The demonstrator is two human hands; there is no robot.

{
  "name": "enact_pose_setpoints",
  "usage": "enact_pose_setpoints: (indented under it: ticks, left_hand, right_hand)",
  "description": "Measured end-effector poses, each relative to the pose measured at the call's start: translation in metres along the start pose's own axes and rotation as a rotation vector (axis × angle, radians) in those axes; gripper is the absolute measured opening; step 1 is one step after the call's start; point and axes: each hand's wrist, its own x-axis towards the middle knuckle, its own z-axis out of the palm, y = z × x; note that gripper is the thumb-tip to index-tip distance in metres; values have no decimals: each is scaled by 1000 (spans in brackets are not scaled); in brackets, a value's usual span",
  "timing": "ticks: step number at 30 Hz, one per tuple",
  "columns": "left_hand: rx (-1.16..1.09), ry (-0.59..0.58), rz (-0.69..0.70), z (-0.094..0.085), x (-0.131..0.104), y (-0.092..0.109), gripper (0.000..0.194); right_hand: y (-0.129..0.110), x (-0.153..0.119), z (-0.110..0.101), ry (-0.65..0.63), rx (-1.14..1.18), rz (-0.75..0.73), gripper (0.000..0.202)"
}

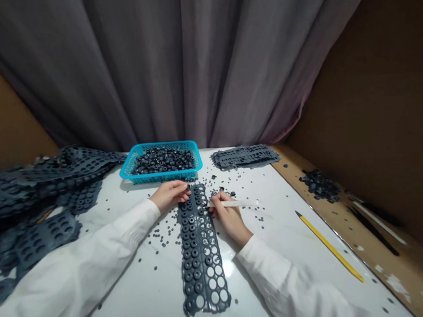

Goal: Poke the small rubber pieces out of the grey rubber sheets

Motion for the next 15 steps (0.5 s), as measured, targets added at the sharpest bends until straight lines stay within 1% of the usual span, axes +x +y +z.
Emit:
enact_pose_setpoints:
  ticks: [2, 5, 11, 15]
  left_hand:
    - [-129, -22, -109, 4, -4, 1, 16]
    - [-232, -53, -187, 8, -7, 1, 9]
    - [-324, -33, -273, 11, -6, 4, 15]
    - [-347, -48, -337, 14, -7, 7, 20]
  right_hand:
    - [1, 3, 1, 14, 26, 14, 26]
    - [-1, 6, 3, 2, 7, 9, 27]
    - [-2, 9, 5, 21, -58, -6, 25]
    - [-1, 9, 5, 25, -86, -13, 24]
